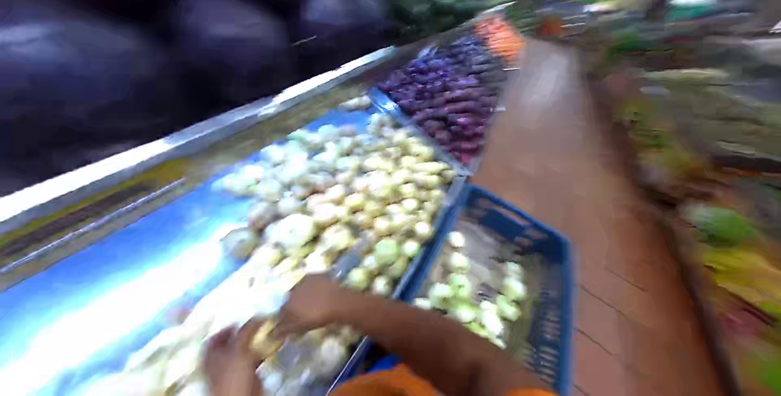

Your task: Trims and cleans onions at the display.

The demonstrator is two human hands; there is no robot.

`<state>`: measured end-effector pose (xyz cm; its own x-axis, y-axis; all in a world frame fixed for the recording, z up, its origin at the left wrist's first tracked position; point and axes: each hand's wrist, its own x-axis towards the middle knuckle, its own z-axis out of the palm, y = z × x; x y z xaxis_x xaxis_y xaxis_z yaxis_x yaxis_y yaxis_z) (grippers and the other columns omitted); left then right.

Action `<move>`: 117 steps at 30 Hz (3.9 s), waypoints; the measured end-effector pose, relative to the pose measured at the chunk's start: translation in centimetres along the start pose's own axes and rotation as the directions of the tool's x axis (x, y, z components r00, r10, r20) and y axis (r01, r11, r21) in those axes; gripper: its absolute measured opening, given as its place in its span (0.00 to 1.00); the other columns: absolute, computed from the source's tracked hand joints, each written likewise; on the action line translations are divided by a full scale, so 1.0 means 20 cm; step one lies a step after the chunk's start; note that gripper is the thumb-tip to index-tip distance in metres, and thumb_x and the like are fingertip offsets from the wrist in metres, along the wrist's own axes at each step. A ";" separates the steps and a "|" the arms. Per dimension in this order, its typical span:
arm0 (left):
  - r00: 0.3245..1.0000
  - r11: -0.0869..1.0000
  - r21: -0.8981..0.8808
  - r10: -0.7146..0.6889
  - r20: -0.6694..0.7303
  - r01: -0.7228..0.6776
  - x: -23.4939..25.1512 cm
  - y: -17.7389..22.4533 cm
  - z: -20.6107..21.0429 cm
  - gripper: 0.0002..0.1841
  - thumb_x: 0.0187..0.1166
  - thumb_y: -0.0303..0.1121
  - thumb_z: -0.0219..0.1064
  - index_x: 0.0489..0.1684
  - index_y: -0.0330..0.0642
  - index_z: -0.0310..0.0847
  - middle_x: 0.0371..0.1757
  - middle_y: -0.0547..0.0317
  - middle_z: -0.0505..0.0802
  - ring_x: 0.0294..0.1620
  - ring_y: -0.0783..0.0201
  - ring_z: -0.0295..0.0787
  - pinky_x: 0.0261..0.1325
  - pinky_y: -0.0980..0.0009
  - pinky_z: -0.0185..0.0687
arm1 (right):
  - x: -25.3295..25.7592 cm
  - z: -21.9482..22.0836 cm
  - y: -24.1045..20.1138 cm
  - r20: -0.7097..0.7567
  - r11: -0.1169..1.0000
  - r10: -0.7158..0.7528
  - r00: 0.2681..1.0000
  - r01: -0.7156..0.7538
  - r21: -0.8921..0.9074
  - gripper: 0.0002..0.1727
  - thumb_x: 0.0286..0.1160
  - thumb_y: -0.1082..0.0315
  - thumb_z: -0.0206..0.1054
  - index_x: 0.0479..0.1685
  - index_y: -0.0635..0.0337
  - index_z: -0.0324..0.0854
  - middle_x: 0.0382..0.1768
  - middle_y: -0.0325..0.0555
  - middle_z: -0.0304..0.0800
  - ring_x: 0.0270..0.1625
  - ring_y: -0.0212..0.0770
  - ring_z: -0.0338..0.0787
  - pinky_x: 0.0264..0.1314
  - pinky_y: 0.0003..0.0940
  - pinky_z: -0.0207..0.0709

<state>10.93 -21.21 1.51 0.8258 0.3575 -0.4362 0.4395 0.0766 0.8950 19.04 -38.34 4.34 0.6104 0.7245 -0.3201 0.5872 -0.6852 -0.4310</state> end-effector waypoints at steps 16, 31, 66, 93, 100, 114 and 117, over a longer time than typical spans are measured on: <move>0.864 0.953 -0.282 -0.236 -0.445 0.115 0.28 -0.15 -0.05 0.32 0.69 0.39 0.79 0.69 0.33 0.70 0.55 0.34 0.87 0.52 0.41 0.88 0.52 0.40 0.86 | 0.39 0.06 0.00 0.171 0.882 -0.237 0.956 0.285 -0.376 0.41 0.82 0.25 0.44 0.34 0.53 0.85 0.27 0.49 0.89 0.39 0.55 0.93 0.42 0.61 0.83; 0.986 0.888 -0.458 -0.109 -0.129 0.038 0.18 0.03 -0.45 0.20 0.88 0.48 0.60 0.68 0.46 0.75 0.55 0.45 0.90 0.50 0.51 0.90 0.50 0.52 0.88 | 0.53 -0.10 -0.16 0.102 0.951 -0.261 0.960 0.274 -0.145 0.39 0.68 0.21 0.60 0.43 0.50 0.86 0.33 0.41 0.88 0.39 0.46 0.90 0.43 0.54 0.83; 0.932 0.807 -0.547 -0.340 -0.123 0.223 0.17 0.04 -0.42 0.23 0.89 0.45 0.46 0.56 0.35 0.80 0.44 0.38 0.91 0.34 0.48 0.91 0.34 0.54 0.88 | 0.54 0.03 -0.19 -0.113 0.834 -0.498 0.860 0.438 -0.337 0.43 0.65 0.16 0.53 0.17 0.51 0.79 0.13 0.40 0.78 0.22 0.44 0.86 0.25 0.49 0.76; 0.930 0.772 -0.599 -0.348 -0.119 0.213 0.14 -0.01 -0.41 0.32 0.81 0.58 0.65 0.76 0.46 0.70 0.60 0.36 0.88 0.50 0.40 0.91 0.47 0.46 0.90 | 0.40 0.08 -0.23 0.094 0.844 -0.432 0.897 0.439 -0.307 0.43 0.76 0.22 0.49 0.29 0.58 0.83 0.22 0.51 0.86 0.33 0.55 0.92 0.35 0.58 0.81; 0.973 0.926 -0.304 -0.231 0.007 0.222 0.10 0.04 -0.49 0.26 0.83 0.44 0.68 0.76 0.43 0.69 0.58 0.39 0.89 0.52 0.47 0.90 0.51 0.51 0.89 | 0.38 -0.05 -0.25 0.298 0.946 -0.208 0.932 0.269 -0.183 0.45 0.62 0.19 0.64 0.48 0.56 0.86 0.39 0.51 0.92 0.47 0.56 0.92 0.50 0.63 0.82; 0.980 0.977 -0.151 -0.169 -0.109 0.152 0.08 -0.02 -0.38 0.31 0.67 0.39 0.84 0.61 0.35 0.72 0.45 0.42 0.90 0.41 0.52 0.91 0.46 0.54 0.89 | 0.50 0.04 -0.19 0.312 0.877 -0.311 0.898 0.398 -0.269 0.48 0.72 0.16 0.43 0.29 0.55 0.83 0.27 0.49 0.87 0.39 0.53 0.91 0.41 0.57 0.80; 0.969 0.984 -0.030 -0.180 -0.170 0.178 0.10 -0.07 -0.36 0.30 0.65 0.43 0.85 0.57 0.36 0.74 0.42 0.43 0.91 0.40 0.52 0.91 0.46 0.53 0.88 | 0.55 0.09 -0.16 0.309 0.796 -0.451 0.837 0.534 -0.283 0.48 0.75 0.18 0.39 0.26 0.55 0.81 0.22 0.47 0.84 0.33 0.51 0.90 0.36 0.56 0.79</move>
<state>9.43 -14.00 0.10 0.6607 0.4911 -0.5677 0.5685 0.1666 0.8057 22.94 -28.15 0.70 0.0816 0.9389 -0.3344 0.9444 -0.1800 -0.2751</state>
